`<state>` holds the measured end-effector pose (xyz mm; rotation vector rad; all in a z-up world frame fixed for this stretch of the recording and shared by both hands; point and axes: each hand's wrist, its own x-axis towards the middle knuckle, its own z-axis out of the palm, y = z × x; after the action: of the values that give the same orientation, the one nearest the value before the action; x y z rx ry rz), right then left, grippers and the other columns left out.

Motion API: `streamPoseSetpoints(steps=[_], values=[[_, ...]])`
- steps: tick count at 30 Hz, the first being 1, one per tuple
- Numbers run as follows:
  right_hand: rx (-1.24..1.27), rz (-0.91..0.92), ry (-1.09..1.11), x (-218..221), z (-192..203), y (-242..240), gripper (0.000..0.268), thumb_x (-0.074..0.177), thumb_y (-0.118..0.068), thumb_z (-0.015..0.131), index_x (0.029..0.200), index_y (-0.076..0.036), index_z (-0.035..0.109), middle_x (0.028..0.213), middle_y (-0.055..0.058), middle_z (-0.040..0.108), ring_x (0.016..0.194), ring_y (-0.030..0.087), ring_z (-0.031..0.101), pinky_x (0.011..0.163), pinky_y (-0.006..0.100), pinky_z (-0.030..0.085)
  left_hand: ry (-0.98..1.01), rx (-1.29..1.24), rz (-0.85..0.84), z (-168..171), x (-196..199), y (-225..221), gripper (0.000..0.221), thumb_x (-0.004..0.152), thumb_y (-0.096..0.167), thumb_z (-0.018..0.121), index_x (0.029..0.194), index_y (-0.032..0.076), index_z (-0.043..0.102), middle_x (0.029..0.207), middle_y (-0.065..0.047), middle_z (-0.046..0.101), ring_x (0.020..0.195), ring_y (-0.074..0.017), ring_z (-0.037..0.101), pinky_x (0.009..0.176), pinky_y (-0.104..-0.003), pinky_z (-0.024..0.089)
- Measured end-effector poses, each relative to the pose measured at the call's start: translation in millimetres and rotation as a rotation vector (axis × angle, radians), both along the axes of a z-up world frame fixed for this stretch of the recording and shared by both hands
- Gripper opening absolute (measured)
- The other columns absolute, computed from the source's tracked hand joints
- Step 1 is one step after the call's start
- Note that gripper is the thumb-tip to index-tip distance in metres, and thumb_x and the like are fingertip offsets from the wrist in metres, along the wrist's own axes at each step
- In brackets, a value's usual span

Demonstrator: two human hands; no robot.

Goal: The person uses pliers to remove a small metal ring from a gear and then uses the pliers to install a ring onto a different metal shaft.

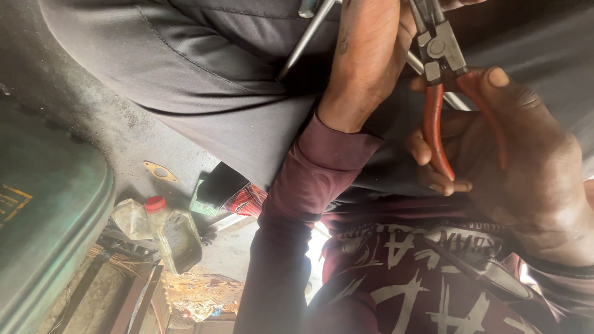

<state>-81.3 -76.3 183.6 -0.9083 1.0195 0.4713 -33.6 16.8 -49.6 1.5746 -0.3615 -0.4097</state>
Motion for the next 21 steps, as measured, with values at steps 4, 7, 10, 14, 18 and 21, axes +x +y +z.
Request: streamPoseSetpoints(steps=[4,7,10,14,18,21], values=[[0.068,0.004,0.016,-3.8,-3.6,-2.9,0.074,0.105,-0.056,0.043,0.144,0.006,0.053,0.082,0.029,0.059,0.056,0.029,0.051,0.047,0.033,0.035,0.053,-0.047,0.017,7.3,7.3,0.4,0.007,0.105,0.006,0.058,0.100,0.006,0.063,0.089,0.001,0.062,0.076,-0.0084,0.061,0.066,-0.024,0.052],[0.079,0.038,0.031,-2.0,-4.0,-3.1,0.079,0.102,-0.062,0.044,0.150,0.001,0.048,0.093,0.031,0.064,0.064,0.033,0.058,0.048,0.034,0.037,0.089,-0.082,0.028,12.1,12.9,2.4,0.008,0.105,0.007,0.058,0.100,0.006,0.063,0.088,0.000,0.062,0.076,-0.0092,0.062,0.066,-0.024,0.053],[0.059,0.100,0.012,0.6,-7.4,-6.2,0.081,0.099,-0.065,0.043,0.149,0.000,0.046,0.099,0.029,0.066,0.068,0.035,0.063,0.047,0.034,0.040,0.126,-0.120,0.038,15.3,17.4,2.8,0.009,0.106,0.008,0.057,0.099,0.006,0.063,0.088,0.000,0.062,0.076,-0.0100,0.062,0.065,-0.025,0.053],[0.229,0.090,-0.018,-4.3,-11.5,-11.1,0.082,0.098,-0.067,0.043,0.148,-0.002,0.045,0.100,0.028,0.066,0.075,0.036,0.067,0.042,0.034,0.040,0.177,-0.166,0.053,8.4,16.6,7.0,0.010,0.106,0.009,0.057,0.099,0.006,0.063,0.087,-0.001,0.062,0.075,-0.0110,0.063,0.064,-0.025,0.053],[0.047,0.051,0.077,3.7,0.9,-0.5,0.076,0.103,-0.061,0.044,0.144,0.002,0.054,0.085,0.028,0.060,0.059,0.030,0.054,0.043,0.032,0.036,0.223,-0.212,0.068,-56.2,-14.3,25.1,0.012,0.107,0.010,0.056,0.098,0.006,0.063,0.086,-0.001,0.062,0.075,-0.0121,0.064,0.064,-0.026,0.053],[0.001,0.026,0.059,6.0,3.4,2.9,0.070,0.106,-0.057,0.044,0.138,0.004,0.057,0.076,0.028,0.056,0.051,0.026,0.046,0.041,0.030,0.033,0.255,-0.252,0.076,-90.9,-31.7,40.1,0.013,0.107,0.011,0.056,0.097,0.006,0.063,0.086,-0.002,0.062,0.075,-0.0129,0.064,0.063,-0.026,0.053]])
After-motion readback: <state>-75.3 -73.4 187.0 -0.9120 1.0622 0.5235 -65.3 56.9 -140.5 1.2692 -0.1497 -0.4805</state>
